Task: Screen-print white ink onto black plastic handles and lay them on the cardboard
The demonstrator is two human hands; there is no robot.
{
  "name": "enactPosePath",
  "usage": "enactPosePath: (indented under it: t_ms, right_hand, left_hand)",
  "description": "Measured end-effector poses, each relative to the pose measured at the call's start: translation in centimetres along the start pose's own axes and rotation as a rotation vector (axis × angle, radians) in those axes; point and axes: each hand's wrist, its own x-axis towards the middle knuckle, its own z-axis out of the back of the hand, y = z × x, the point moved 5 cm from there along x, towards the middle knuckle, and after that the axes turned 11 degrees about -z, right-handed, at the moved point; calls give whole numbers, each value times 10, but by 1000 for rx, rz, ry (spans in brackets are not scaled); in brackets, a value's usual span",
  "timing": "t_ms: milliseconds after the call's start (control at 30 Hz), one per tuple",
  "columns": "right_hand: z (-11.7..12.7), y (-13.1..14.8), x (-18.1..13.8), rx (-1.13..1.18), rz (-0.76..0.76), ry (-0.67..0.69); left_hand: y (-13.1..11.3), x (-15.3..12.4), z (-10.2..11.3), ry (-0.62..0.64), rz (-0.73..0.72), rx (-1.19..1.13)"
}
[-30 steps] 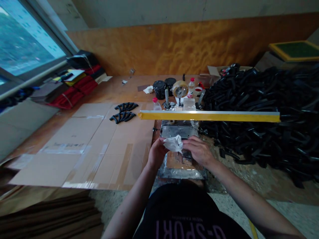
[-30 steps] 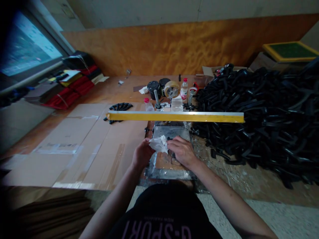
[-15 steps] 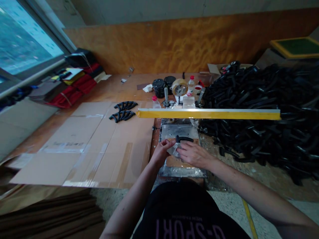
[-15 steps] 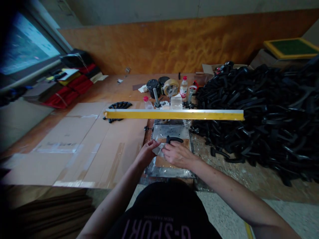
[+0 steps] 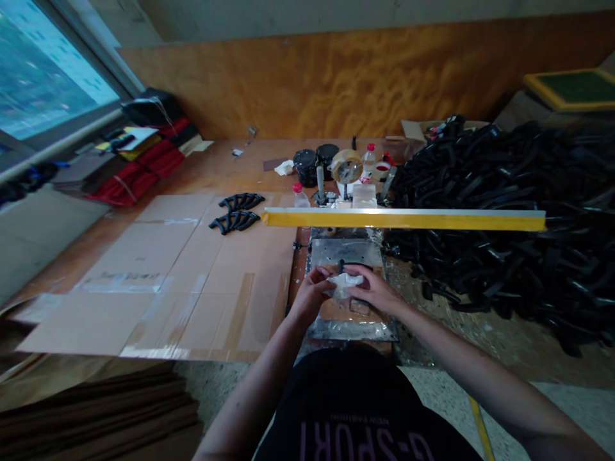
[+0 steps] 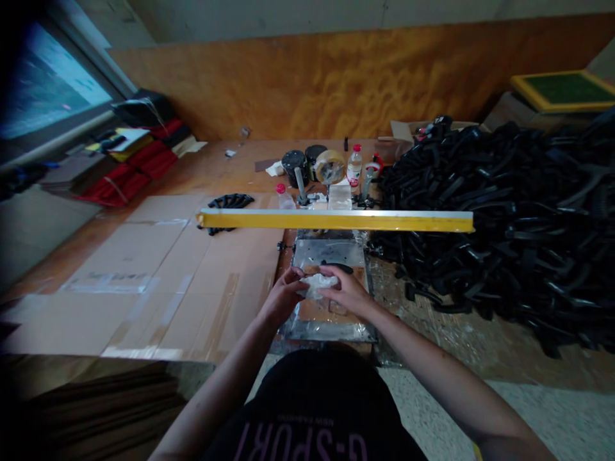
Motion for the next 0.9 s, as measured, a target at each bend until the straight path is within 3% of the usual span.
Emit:
enactPosePath:
  t_ms: [100, 233, 333, 533, 667, 767, 833, 900]
  right_hand:
    - [-5, -12, 8, -37, -74, -101]
    - [-11, -7, 8, -87, -34, -308]
    - [-24, 0, 4, -76, -17, -322]
    - [-36, -6, -1, 119, -35, -258]
    - [-30, -24, 4, 367, -111, -261]
    - [-21, -31, 4, 518, -149, -277]
    - [-13, -26, 1, 582, -164, -292]
    - [-6, -15, -2, 621, -187, -300]
  left_hand:
    - [-1, 1, 3, 2, -102, 138]
    - [-10, -4, 8, -140, -394, 537]
    - [-13, -11, 2, -214, -544, 685]
    - [6, -24, -15, -28, -432, 410]
    - [10, -29, -20, 96, -366, 409]
    - [-26, -21, -20, -15, -533, 441]
    - [-71, -17, -22, -184, -784, 394]
    - [-118, -15, -33, -245, -1044, 329]
